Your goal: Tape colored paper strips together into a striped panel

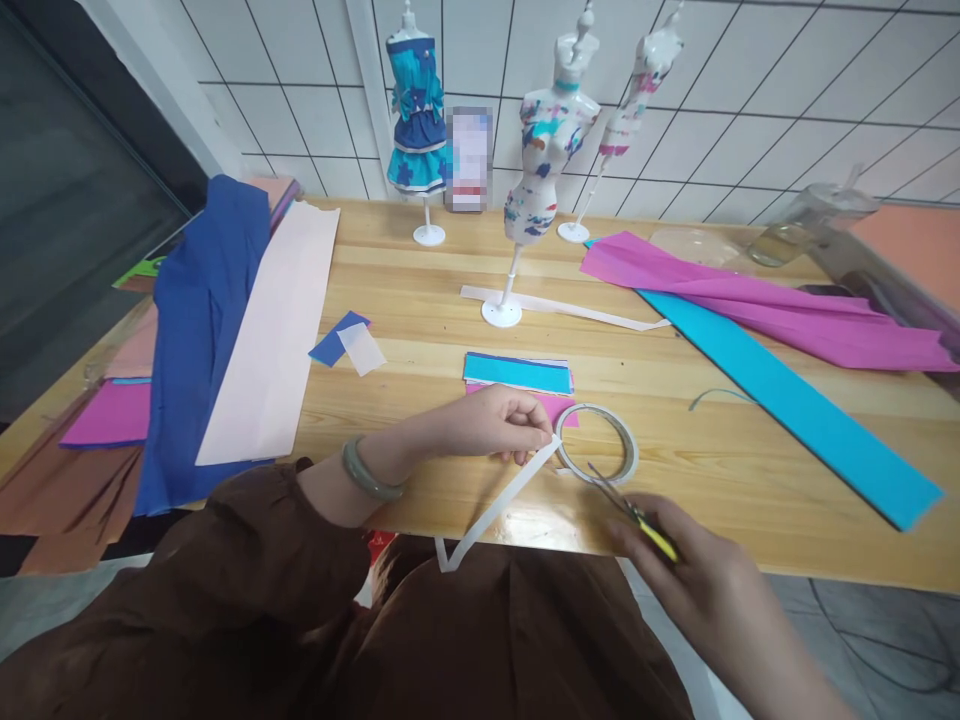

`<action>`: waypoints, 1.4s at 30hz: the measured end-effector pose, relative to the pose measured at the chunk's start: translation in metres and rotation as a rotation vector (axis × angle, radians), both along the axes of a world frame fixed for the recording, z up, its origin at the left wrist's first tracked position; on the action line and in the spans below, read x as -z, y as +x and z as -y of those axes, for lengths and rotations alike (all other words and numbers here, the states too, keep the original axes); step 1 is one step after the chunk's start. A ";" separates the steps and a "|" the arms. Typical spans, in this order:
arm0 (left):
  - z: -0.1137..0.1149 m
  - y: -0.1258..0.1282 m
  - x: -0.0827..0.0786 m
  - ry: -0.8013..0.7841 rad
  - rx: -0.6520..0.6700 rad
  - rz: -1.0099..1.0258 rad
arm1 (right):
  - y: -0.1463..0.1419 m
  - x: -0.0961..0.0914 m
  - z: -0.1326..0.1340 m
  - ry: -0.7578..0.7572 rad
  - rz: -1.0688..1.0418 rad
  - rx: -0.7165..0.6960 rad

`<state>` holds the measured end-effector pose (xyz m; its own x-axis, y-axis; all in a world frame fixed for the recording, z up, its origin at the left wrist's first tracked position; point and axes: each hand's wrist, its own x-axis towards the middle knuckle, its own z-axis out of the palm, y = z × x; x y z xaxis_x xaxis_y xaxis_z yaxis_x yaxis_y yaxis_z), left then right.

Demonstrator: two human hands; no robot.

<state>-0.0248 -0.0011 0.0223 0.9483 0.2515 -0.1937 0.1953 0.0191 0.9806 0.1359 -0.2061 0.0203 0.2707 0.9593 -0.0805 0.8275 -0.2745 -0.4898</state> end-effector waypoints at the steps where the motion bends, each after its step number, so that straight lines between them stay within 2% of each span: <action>1: -0.001 0.000 0.000 -0.017 0.006 -0.005 | 0.005 0.005 -0.003 0.057 0.124 0.001; 3: -0.001 0.000 0.001 -0.031 0.018 -0.017 | 0.013 0.014 -0.011 0.144 0.316 -0.102; 5: -0.001 0.000 0.002 -0.038 0.022 -0.033 | 0.019 0.020 -0.016 0.193 0.408 -0.204; 9: -0.002 0.000 0.005 -0.071 0.003 -0.071 | 0.029 0.025 -0.014 0.283 0.453 -0.354; 12: -0.003 0.001 0.008 -0.069 -0.025 -0.077 | 0.039 0.028 -0.005 0.361 0.452 -0.384; 15: -0.005 0.002 0.013 -0.081 -0.058 -0.071 | 0.054 0.033 0.002 0.353 0.475 -0.289; 18: -0.005 0.003 0.015 -0.150 -0.095 -0.071 | 0.074 0.035 -0.003 0.358 0.531 -0.182; 20: -0.005 0.004 0.014 -0.175 -0.124 -0.080 | 0.087 0.034 -0.013 0.274 0.580 -0.017; 23: -0.006 0.005 0.014 -0.214 -0.181 -0.077 | 0.098 0.026 -0.033 0.136 0.577 0.158; 26: -0.008 0.005 0.015 -0.248 -0.268 -0.017 | 0.086 0.014 -0.051 0.158 0.384 0.330; 28: -0.009 0.005 0.017 -0.232 -0.314 0.018 | 0.068 0.006 -0.062 0.256 0.069 0.423; 30: -0.010 0.005 0.018 -0.212 -0.336 0.036 | 0.047 -0.001 -0.075 0.248 -0.232 0.372; 32: -0.010 0.005 0.019 -0.199 -0.337 0.045 | 0.029 -0.007 -0.090 0.198 -0.393 0.234; 36: -0.010 0.005 0.019 -0.195 -0.335 0.045 | 0.008 -0.013 -0.118 0.042 -0.487 0.030; 42: -0.009 0.006 0.015 -0.247 -0.321 0.043 | 0.007 -0.014 -0.129 0.008 -0.406 -0.013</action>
<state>-0.0189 0.0079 0.0072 0.8378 0.4868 -0.2473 0.0998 0.3087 0.9459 0.1428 -0.0766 0.0343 0.2060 0.9635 -0.1711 0.5697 -0.2602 -0.7796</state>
